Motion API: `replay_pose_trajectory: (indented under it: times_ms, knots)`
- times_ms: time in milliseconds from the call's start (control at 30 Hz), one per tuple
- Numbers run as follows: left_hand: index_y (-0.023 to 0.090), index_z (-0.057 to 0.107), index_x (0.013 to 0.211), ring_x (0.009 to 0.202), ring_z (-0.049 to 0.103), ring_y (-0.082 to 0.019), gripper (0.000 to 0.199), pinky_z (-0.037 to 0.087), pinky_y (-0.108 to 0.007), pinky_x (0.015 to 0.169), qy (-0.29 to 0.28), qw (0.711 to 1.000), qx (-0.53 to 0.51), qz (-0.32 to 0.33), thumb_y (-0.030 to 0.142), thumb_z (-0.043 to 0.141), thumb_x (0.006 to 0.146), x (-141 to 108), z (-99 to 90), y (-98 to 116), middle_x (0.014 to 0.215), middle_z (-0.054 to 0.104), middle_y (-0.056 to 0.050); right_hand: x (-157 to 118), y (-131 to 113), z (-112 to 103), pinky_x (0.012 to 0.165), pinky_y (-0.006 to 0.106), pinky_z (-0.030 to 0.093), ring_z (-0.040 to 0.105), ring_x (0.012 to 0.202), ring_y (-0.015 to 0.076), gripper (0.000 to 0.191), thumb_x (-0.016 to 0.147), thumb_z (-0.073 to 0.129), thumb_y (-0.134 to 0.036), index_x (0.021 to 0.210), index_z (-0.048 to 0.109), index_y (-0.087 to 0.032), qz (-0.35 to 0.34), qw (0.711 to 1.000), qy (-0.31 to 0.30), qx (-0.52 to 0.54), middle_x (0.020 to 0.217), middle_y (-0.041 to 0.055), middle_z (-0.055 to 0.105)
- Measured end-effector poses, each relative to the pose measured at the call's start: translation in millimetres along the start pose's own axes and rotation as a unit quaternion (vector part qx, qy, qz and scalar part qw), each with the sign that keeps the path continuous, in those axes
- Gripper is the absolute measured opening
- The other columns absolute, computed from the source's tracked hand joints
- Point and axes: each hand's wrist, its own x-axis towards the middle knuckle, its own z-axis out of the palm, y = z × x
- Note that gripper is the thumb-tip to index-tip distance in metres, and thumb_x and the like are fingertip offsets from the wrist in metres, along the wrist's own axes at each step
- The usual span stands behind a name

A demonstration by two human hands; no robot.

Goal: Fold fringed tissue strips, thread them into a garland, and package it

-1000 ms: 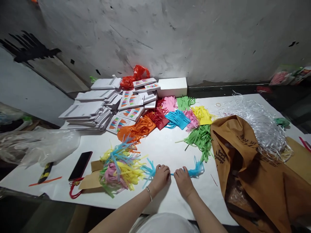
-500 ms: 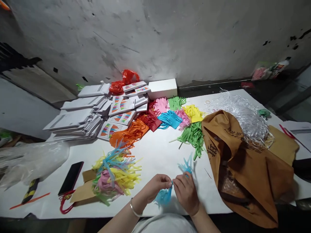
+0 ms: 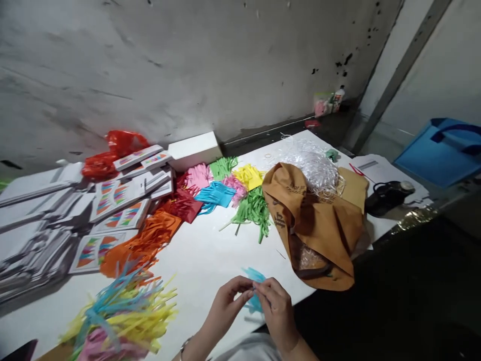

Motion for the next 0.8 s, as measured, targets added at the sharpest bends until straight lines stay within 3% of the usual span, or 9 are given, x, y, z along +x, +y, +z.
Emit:
replay_pose_trajectory:
  times_ms: [133, 233, 300, 367, 533, 667, 800]
  knots:
    - [0.019, 0.066, 0.078, 0.072, 0.057, -0.017, 0.027, 0.043, -0.026, 0.068, -0.06, 0.985, 0.15, 0.06, 0.04, 0.055, 0.092, 14, 23.0, 16, 0.077, 0.066, -0.005, -12, 13, -30, 0.078, 0.029, 0.052, 0.064, 0.083, 0.0185, 0.029, 0.095, 0.05, -0.036, 0.117, 0.063, -0.023, 0.076, 0.997, 0.001, -0.034, 0.088, 0.0047, 0.067]
    - [0.019, 0.062, 0.081, 0.069, 0.055, -0.016, 0.026, 0.042, -0.025, 0.064, -0.069, 0.972, 0.21, 0.079, 0.036, 0.049, 0.095, 27, 48.7, 19, 0.077, 0.064, -0.005, -18, 23, -53, 0.065, 0.025, 0.049, 0.061, 0.069, 0.0164, 0.031, 0.098, 0.043, -0.041, 0.089, 0.065, -0.021, 0.148, 0.988, -0.035, -0.024, 0.073, 0.0013, 0.063]
    - [0.019, 0.061, 0.081, 0.067, 0.055, -0.016, 0.026, 0.042, -0.025, 0.062, -0.072, 0.967, 0.231, 0.074, 0.036, 0.047, 0.096, 39, 68.0, 14, 0.075, 0.064, -0.004, -23, 33, -67, 0.057, 0.023, 0.045, 0.057, 0.059, 0.0151, 0.039, 0.098, 0.039, -0.043, 0.075, 0.061, -0.02, 0.17, 0.985, -0.03, -0.023, 0.063, -0.0003, 0.059]
    - [0.018, 0.062, 0.083, 0.068, 0.057, -0.016, 0.026, 0.045, -0.024, 0.063, -0.08, 0.952, 0.285, 0.077, 0.032, 0.045, 0.097, 57, 87.5, 6, 0.077, 0.065, -0.005, -29, 45, -79, 0.054, 0.024, 0.043, 0.056, 0.057, 0.0154, 0.043, 0.098, 0.037, -0.047, 0.075, 0.06, -0.019, 0.187, 0.982, 0.0, -0.03, 0.062, 0.0004, 0.059]
    - [0.018, 0.067, 0.097, 0.085, 0.061, -0.018, 0.028, 0.049, -0.027, 0.076, -0.111, 0.887, 0.437, 0.101, 0.012, 0.04, 0.093, 121, 128.4, -17, 0.095, 0.065, -0.008, -41, 71, -98, 0.054, 0.025, 0.044, 0.057, 0.057, 0.0172, 0.049, 0.096, 0.036, -0.055, 0.073, 0.061, -0.019, 0.216, 0.975, 0.046, -0.037, 0.062, 0.0035, 0.062]
    - [0.016, 0.069, 0.094, 0.093, 0.059, -0.024, 0.021, 0.049, -0.033, 0.077, -0.148, 0.847, 0.505, 0.081, 0.012, 0.049, 0.088, 159, 144.7, -33, 0.1, 0.062, -0.013, -43, 79, -105, 0.06, 0.026, 0.048, 0.062, 0.062, 0.019, 0.048, 0.095, 0.038, -0.056, 0.075, 0.063, -0.02, 0.221, 0.973, 0.051, -0.031, 0.069, 0.006, 0.067]
    - [0.015, 0.067, 0.102, 0.102, 0.058, -0.027, 0.02, 0.049, -0.037, 0.083, -0.173, 0.823, 0.538, 0.06, 0.017, 0.053, 0.088, 173, 147.2, -46, 0.106, 0.061, -0.014, -45, 83, -110, 0.062, 0.027, 0.05, 0.065, 0.066, 0.0207, 0.05, 0.094, 0.038, -0.058, 0.077, 0.065, -0.02, 0.224, 0.973, 0.054, -0.027, 0.074, 0.0078, 0.07]
